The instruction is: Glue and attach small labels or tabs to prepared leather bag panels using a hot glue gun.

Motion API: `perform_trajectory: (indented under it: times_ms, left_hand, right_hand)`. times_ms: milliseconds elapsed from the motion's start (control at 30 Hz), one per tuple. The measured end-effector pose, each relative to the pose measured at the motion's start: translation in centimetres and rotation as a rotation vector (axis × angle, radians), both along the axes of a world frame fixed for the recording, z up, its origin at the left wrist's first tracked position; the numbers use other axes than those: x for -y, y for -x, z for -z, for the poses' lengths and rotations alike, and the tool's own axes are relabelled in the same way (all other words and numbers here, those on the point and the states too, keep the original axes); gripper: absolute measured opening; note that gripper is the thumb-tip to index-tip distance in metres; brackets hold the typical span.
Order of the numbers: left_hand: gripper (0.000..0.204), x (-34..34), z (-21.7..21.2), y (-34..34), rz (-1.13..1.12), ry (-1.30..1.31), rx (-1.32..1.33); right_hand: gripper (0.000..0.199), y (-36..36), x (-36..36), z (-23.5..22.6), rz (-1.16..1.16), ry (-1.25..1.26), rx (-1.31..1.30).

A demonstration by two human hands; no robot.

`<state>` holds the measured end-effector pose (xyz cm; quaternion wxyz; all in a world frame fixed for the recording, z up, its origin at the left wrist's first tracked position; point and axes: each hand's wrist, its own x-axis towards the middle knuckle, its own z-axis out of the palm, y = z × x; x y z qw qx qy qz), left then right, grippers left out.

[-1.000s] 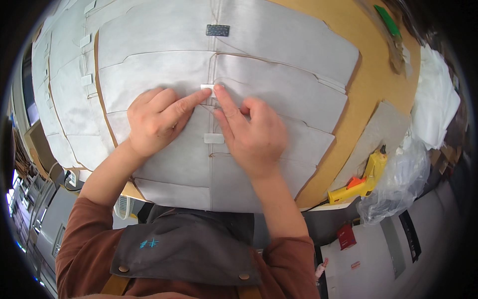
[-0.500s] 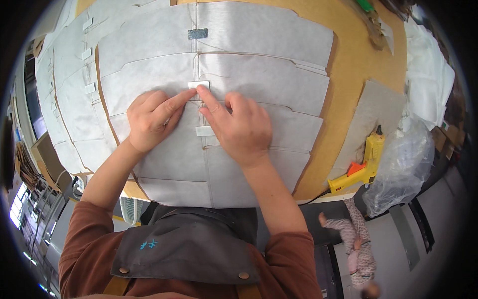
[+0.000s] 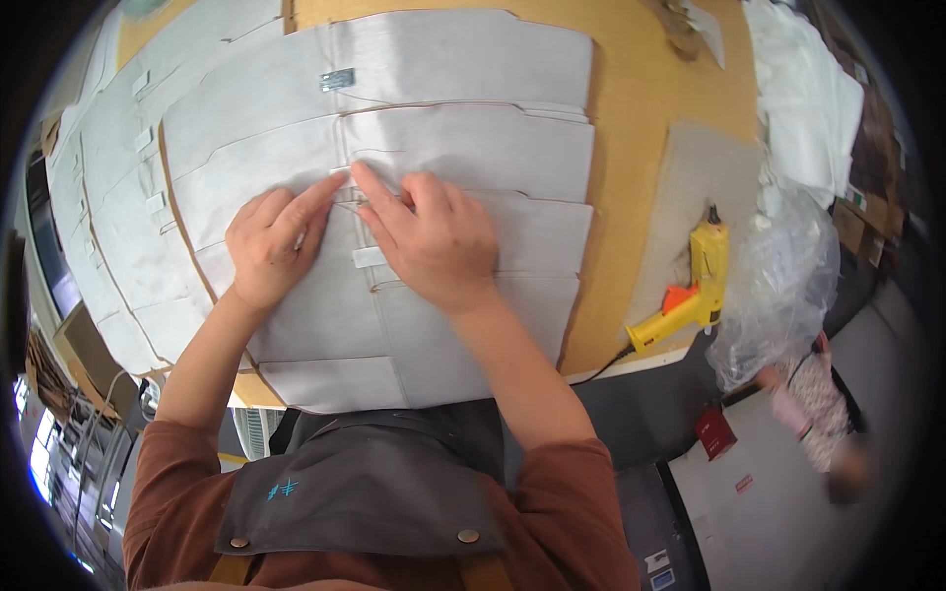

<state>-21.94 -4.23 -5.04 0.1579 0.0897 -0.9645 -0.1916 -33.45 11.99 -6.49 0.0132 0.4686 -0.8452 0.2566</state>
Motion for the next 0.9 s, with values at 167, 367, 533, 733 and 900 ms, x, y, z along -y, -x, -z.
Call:
perform_trajectory:
  times_ms: [167,367,533,733,900]
  left_hand:
    - [0.038,-0.4,-0.5,0.5,-0.012,0.017,0.026]
    - [0.040,-0.6,-0.6,0.2,-0.027,0.040,0.045]
    - [0.040,-1.0,-0.7,0.3,-0.081,-0.099,-0.027]
    - [0.039,-0.6,-0.5,-0.6,-0.149,-0.369,-0.006]
    - [0.028,0.4,-0.7,-1.3,-0.219,-0.526,0.017]
  right_hand:
    - [0.034,0.0,-0.1,-0.5,0.052,0.034,0.029]
    - [0.028,1.6,-7.3,-2.3,0.268,0.186,0.036]
    - [0.039,1.8,-23.4,-3.9,1.062,-0.101,-0.015]
    - [0.048,2.0,-26.1,-4.1,1.343,-0.069,0.440]
    - [0.040,3.2,-27.0,-3.3,1.353,0.212,0.801]
